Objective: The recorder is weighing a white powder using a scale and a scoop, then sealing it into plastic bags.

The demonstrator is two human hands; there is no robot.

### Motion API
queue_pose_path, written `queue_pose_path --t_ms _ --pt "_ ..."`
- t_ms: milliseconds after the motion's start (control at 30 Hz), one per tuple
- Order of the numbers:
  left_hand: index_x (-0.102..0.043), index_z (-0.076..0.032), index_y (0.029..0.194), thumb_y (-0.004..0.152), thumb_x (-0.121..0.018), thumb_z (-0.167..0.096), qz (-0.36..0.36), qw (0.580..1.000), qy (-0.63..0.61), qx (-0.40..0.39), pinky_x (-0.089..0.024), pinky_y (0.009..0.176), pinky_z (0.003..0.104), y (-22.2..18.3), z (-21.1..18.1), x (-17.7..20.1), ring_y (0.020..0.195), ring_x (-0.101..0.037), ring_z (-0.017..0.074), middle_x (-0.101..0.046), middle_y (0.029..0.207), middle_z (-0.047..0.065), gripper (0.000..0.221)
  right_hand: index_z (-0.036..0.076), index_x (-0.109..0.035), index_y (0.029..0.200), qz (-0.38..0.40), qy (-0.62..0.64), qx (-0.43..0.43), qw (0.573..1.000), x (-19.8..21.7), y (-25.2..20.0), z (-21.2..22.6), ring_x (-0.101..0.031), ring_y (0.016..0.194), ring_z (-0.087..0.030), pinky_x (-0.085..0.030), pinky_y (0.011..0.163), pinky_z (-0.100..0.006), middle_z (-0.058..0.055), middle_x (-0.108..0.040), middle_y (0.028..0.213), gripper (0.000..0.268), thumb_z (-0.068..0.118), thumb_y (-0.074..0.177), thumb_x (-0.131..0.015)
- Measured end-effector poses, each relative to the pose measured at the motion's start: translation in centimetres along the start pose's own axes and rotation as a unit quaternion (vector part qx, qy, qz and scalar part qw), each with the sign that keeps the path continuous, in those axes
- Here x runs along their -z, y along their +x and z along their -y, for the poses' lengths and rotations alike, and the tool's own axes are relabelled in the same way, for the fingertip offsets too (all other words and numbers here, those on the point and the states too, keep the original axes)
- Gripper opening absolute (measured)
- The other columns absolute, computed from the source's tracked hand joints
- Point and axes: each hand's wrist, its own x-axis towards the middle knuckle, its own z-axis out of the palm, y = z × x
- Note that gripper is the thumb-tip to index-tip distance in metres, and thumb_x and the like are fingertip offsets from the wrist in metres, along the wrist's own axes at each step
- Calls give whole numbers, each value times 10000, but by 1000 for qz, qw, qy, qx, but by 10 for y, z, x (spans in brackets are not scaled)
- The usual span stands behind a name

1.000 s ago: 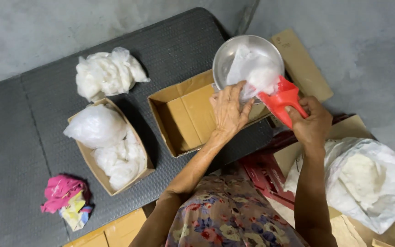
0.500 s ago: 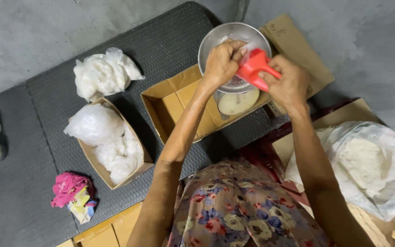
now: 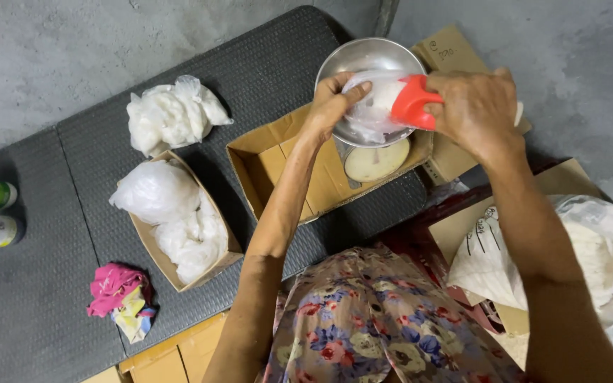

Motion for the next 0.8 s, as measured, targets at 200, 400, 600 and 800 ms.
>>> queue_pose_path --t_ms 200,400,600,800 --pt "-801 -23 980 986 -698 -199 -34 997 -54 -46 -378 427 259 12 -21 -15 486 -499 68 -705 692 30 205 189 -776 1028 13 -152 82 985 -22 25 -11 -514 455 -112 -427 708 -405 -11 -671 630 140 173 1067 -642" --pt "-808 -51 1060 1006 -665 -202 -14 996 -67 -57 -422 469 241 32 -11 -19 531 -531 32 -707 715 -18 215 203 -745 1006 -111 -160 140 971 12 30 -2 -520 556 -94 -416 695 -350 26 -652 705 42 225 984 -717" --pt "-789 36 1029 1042 -654 -220 -76 991 -84 -65 -382 451 240 58 5 -5 513 -488 56 -662 695 -1 290 175 -785 1070 -82 -130 140 978 -10 46 0 -489 419 -121 -444 639 -373 12 -615 616 90 260 1046 -765" --pt "-802 -3 1034 997 -634 -213 -17 994 -87 -58 -434 479 233 60 -28 -1 534 -531 64 -718 733 24 272 195 -787 1173 -26 -137 126 982 -29 60 14 -534 386 -121 -466 666 -439 -3 -617 548 194 114 1006 -728"
